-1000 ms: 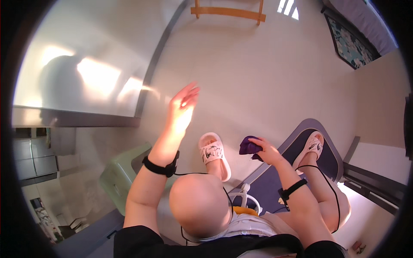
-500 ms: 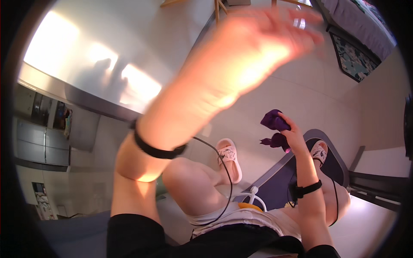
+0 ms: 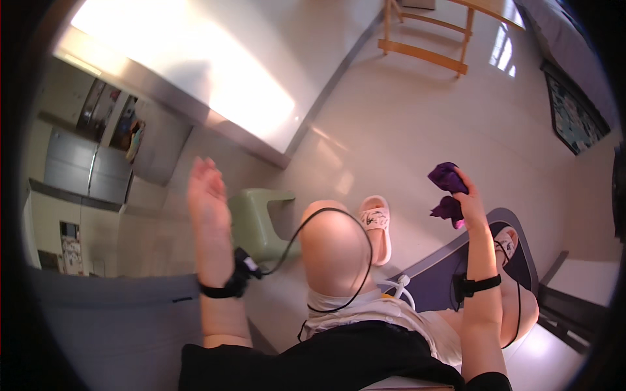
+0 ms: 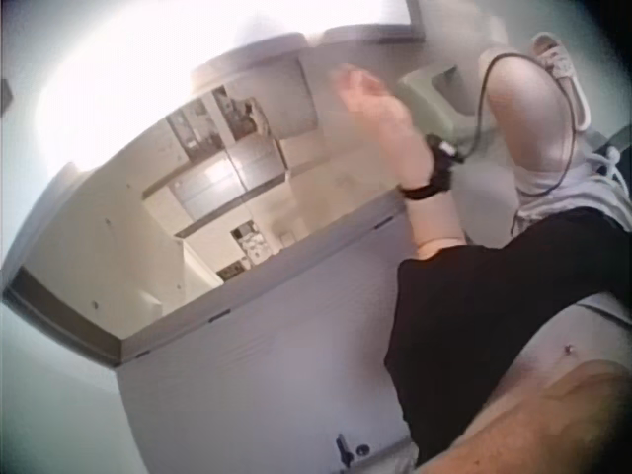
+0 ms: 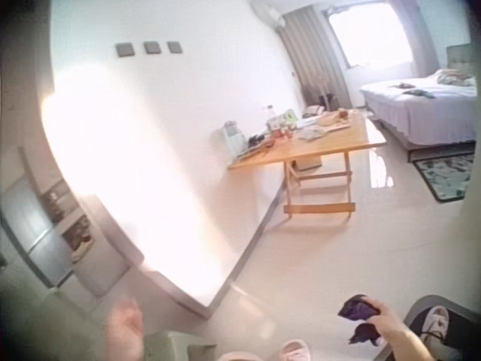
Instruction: Cleaning the floor using a purple cloth.
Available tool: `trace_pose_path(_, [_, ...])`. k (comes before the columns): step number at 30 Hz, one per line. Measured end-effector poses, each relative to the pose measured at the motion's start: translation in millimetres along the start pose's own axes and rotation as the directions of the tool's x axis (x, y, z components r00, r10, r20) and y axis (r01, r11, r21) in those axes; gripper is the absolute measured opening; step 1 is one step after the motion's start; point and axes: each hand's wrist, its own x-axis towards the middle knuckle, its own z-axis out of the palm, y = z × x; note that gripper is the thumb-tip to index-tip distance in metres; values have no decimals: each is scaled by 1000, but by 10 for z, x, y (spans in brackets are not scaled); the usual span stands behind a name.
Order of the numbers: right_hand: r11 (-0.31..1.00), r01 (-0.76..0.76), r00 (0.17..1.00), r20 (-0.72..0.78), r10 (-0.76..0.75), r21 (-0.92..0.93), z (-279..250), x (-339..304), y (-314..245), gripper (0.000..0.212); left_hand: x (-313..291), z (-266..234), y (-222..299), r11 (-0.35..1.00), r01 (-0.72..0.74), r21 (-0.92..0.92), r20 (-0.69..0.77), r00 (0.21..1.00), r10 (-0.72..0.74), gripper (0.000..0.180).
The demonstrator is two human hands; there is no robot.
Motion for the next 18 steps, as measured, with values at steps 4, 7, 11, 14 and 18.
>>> trace_pose_path(4, [998, -45, 998, 36, 46, -42, 88, -18, -20, 69, -88, -1053, -1078, 867, 413, -280, -436, 750, -498, 16])
trace_pose_path(7, [996, -37, 996, 77, 44, -86, 82, -4, -13, 69, -157, -1150, -984, 775, 435, -458, -378, 694, -613, 24])
trace_pose_path(11, [995, -10, 996, 83, 18, -98, 70, 3, -124, 72, -378, -592, 172, 824, 231, -518, 67, 971, -230, 35])
trace_pose_path(14, [997, 33, 999, 45, -30, -74, 36, -25, -231, 72, -1019, -78, 1405, 819, -11, -574, 291, 932, 217, 47])
trace_pose_path(18, [999, 6, 998, 65, -3, -42, 167, -27, -182, 72, -1094, -573, 2264, 820, -433, -375, 144, 846, 513, 45])
